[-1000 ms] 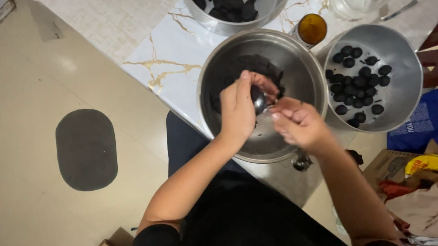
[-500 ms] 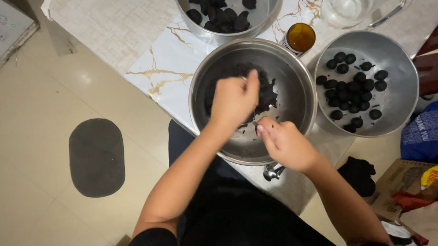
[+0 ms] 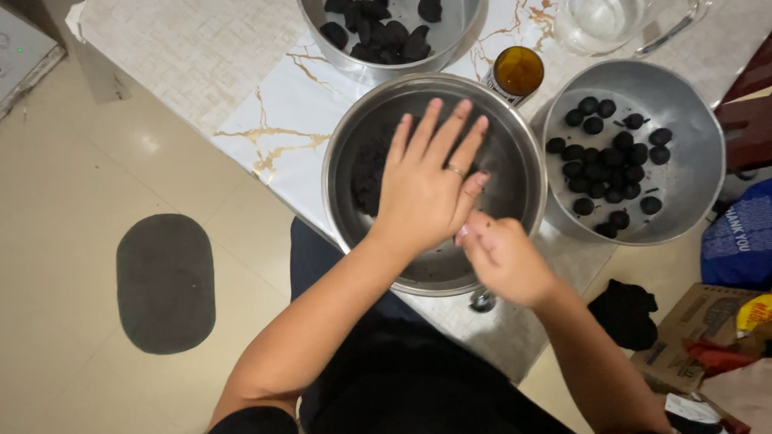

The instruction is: Shape dark dough into uniform portions using a measuring spoon and hands.

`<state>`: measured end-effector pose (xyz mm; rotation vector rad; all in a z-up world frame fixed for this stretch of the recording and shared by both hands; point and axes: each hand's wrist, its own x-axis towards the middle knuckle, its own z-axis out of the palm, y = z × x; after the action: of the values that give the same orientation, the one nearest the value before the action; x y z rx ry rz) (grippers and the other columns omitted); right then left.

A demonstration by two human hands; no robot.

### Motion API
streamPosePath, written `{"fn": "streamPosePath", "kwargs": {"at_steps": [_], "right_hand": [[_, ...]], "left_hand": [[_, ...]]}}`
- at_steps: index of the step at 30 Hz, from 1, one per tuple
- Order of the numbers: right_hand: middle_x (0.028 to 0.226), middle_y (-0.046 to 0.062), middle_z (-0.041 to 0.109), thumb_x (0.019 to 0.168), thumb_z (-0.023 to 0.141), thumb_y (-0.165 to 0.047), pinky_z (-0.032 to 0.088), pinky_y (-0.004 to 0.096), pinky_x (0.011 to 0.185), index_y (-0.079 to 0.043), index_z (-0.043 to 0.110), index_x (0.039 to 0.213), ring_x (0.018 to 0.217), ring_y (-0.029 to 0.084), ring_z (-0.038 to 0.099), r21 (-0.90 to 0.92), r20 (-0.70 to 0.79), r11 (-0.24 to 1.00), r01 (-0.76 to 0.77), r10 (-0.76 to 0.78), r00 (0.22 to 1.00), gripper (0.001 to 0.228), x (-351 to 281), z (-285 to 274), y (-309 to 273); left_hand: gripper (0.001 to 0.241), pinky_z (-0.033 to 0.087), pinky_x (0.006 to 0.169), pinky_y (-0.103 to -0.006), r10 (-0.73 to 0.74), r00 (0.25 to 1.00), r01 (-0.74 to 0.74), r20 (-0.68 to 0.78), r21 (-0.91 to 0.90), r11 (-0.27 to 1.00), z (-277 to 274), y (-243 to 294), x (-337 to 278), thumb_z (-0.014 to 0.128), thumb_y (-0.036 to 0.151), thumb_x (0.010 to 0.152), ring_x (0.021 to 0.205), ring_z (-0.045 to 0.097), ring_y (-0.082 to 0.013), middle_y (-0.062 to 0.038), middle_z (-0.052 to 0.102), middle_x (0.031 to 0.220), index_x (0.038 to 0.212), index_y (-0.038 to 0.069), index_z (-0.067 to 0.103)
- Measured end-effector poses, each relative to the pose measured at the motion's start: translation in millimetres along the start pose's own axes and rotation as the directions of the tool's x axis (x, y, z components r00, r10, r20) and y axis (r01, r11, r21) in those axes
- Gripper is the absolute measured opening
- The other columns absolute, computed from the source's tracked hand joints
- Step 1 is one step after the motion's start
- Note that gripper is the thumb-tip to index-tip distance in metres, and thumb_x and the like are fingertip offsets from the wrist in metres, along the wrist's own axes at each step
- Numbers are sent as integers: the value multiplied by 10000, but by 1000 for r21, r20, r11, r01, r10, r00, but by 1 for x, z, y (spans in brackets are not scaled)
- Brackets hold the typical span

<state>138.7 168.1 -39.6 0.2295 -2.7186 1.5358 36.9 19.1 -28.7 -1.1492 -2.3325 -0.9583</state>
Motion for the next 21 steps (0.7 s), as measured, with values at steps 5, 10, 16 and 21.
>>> {"fn": "streamPosePath", "kwargs": {"at_steps": [5,10,16,21], "right_hand": [[671,121,628,1013,533,-106,500,353,549,-34,601,925,542,248,641,-56,14,998,-13,14,1000,132,-6,8,4],[672,129,592,1033,534,-129,482,353,546,-31,595,899,542,249,611,-94,-36,995,-17,13,999,178,-5,8,6],[576,87,492,1040,508,-160,424,333,509,-32,595,870,484,185,498,-39,43,994,-102,104,994,229,-1,5,11],[568,13,464,1094,473,-170,371,307,500,-41,568,867,511,103,437,247,26,914,-322,326,945,277,-3,6,37]], "left_hand": [[564,312,1164,-621,-129,990,129,-60,-2,992,-3,-4,11,589,367,983,1411,453,-424,-192,499,1504,1473,91,560],[403,509,1144,-446,-340,939,324,54,-473,820,25,-49,10,434,317,1104,1310,646,-351,-147,663,1389,1411,116,601],[443,516,988,-390,-434,772,529,465,-848,32,18,-43,2,408,361,1102,1073,660,-348,-135,740,1224,1279,41,659],[507,419,1130,-552,14,995,-19,95,56,998,9,-7,-9,597,340,982,1342,562,-360,-118,593,1455,1421,91,552]]}}
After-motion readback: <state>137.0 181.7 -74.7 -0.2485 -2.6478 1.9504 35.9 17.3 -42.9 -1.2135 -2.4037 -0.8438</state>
